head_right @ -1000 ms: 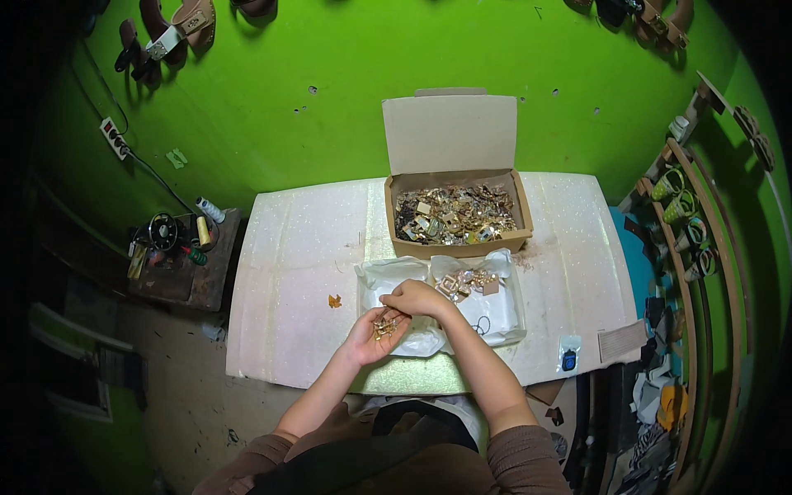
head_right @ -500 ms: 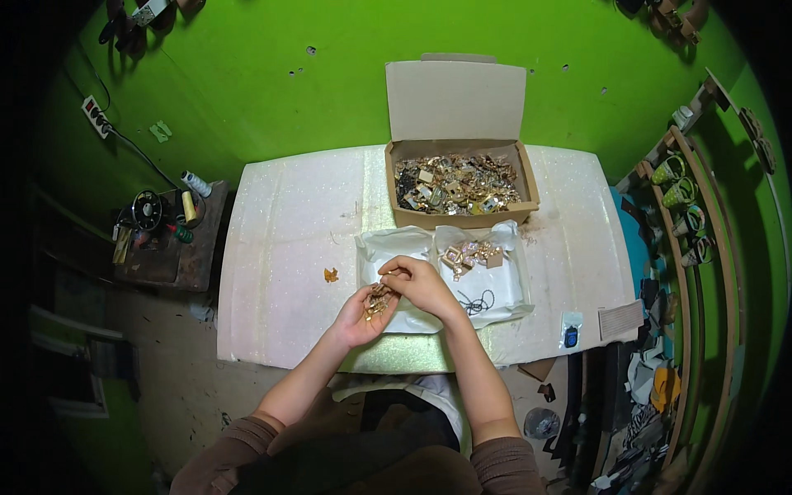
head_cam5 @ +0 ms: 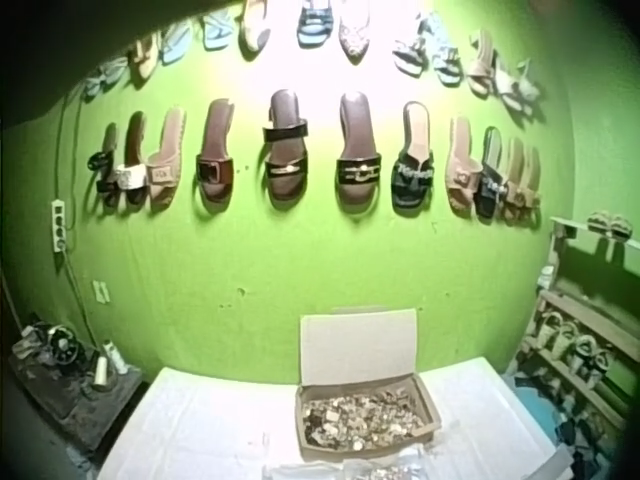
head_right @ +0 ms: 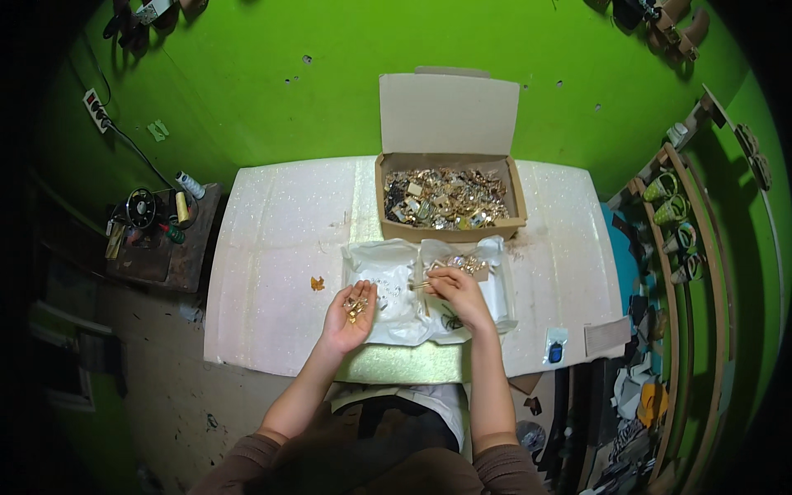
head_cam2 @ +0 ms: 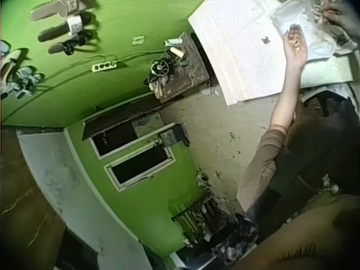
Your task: The recorder is sorting various small metal and plastic shoe components into separate trays.
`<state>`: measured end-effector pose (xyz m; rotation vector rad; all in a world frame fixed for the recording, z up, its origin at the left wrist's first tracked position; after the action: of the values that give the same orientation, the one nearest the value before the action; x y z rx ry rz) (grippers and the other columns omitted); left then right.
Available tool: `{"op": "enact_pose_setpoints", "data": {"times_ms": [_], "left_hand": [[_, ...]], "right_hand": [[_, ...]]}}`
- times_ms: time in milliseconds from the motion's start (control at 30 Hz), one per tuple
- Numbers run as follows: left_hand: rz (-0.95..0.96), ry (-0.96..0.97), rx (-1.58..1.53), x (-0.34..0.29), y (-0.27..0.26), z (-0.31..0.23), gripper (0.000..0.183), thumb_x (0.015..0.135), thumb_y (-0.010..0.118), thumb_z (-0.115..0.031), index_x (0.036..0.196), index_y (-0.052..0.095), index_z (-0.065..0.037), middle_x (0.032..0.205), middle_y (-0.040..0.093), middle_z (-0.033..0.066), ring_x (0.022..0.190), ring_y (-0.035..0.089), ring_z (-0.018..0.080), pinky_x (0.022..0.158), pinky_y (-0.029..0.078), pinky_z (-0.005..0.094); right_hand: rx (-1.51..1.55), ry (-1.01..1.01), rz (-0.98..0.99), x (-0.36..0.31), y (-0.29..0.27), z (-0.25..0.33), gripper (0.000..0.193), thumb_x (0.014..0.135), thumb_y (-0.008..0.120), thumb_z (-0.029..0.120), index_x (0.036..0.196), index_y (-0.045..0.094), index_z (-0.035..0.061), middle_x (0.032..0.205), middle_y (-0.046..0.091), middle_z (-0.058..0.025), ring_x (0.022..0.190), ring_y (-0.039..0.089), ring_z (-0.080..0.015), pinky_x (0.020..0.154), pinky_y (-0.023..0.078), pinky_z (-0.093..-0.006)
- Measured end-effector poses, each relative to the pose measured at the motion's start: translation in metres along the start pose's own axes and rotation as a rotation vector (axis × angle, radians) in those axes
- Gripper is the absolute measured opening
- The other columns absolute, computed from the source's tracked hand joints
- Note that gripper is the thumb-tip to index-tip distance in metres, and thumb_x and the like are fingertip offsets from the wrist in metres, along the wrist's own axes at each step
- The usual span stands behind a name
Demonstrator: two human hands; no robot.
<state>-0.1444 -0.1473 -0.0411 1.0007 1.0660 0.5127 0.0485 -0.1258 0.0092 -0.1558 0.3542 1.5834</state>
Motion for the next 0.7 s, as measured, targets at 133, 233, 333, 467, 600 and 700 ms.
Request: {"op": "enact_pose_setpoints", "data": {"times_ms": [133, 233, 333, 467, 600, 700], "left_hand": [[0.009, 0.091, -0.038, 0.011, 0.009, 0.003, 0.019, 0.085, 0.045, -0.010, 0.094, 0.049, 0.005, 0.099, 0.053, 0.0151, 0.102, 0.051, 0.0277, 0.089, 0.045, 0.0347], [0.067, 0.160, -0.096, 0.017, 0.003, -0.005, 0.019, 0.085, 0.044, -0.010, 0.095, 0.049, 0.005, 0.100, 0.053, 0.0147, 0.101, 0.051, 0.0275, 0.089, 0.045, 0.0349], [0.025, 0.243, -0.158, 0.026, -0.004, 0.002, 0.018, 0.085, 0.043, -0.009, 0.094, 0.049, 0.006, 0.098, 0.053, 0.0136, 0.101, 0.051, 0.0265, 0.090, 0.045, 0.0353], [0.018, 0.247, -0.128, 0.033, 0.000, 0.025, 0.019, 0.086, 0.042, -0.010, 0.095, 0.049, 0.006, 0.097, 0.053, 0.0135, 0.102, 0.051, 0.0260, 0.091, 0.044, 0.0354], [0.027, 0.283, -0.170, 0.033, 0.003, 0.032, 0.020, 0.085, 0.042, -0.009, 0.095, 0.049, 0.006, 0.098, 0.054, 0.0137, 0.101, 0.051, 0.0263, 0.092, 0.044, 0.0354], [0.076, 0.301, -0.203, 0.033, 0.006, 0.040, 0.021, 0.085, 0.042, -0.010, 0.099, 0.049, 0.005, 0.103, 0.054, 0.0138, 0.105, 0.050, 0.0259, 0.092, 0.043, 0.0361]], "right_hand": [[-0.085, -0.051, -0.190, 0.014, -0.084, -0.006, 0.016, 0.082, 0.050, 0.001, 0.097, 0.054, -0.0038, 0.084, 0.059, -0.0095, 0.076, 0.058, -0.0135, 0.070, 0.048, -0.0227], [0.043, -0.016, -0.164, 0.024, -0.083, -0.009, 0.016, 0.082, 0.048, -0.001, 0.097, 0.052, -0.0043, 0.083, 0.057, -0.0096, 0.075, 0.056, -0.0138, 0.069, 0.048, -0.0224], [0.168, 0.152, -0.158, 0.036, -0.070, -0.028, 0.015, 0.081, 0.047, -0.002, 0.095, 0.050, -0.0046, 0.085, 0.056, -0.0103, 0.080, 0.057, -0.0147, 0.069, 0.049, -0.0209], [0.261, 0.170, -0.071, 0.070, -0.062, -0.058, 0.023, 0.082, 0.048, -0.001, 0.104, 0.048, -0.0066, 0.091, 0.058, -0.0148, 0.078, 0.061, -0.0171, 0.064, 0.050, -0.0209], [0.222, 0.175, -0.063, 0.077, -0.064, -0.063, 0.025, 0.082, 0.048, -0.002, 0.107, 0.048, -0.0064, 0.093, 0.058, -0.0144, 0.079, 0.059, -0.0159, 0.065, 0.050, -0.0205], [0.129, 0.103, -0.024, 0.072, -0.078, -0.061, 0.026, 0.081, 0.049, -0.002, 0.107, 0.049, -0.0059, 0.095, 0.059, -0.0132, 0.082, 0.058, -0.0146, 0.068, 0.047, -0.0202]]}}
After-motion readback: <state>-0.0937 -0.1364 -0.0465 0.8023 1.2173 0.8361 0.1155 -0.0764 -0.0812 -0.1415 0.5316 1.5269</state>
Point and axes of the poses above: each hand's wrist, its own x-axis towards the middle knuckle, its own y-axis out of the palm, z = x × y, the point moved 7 cm from there along x, towards the middle knuckle
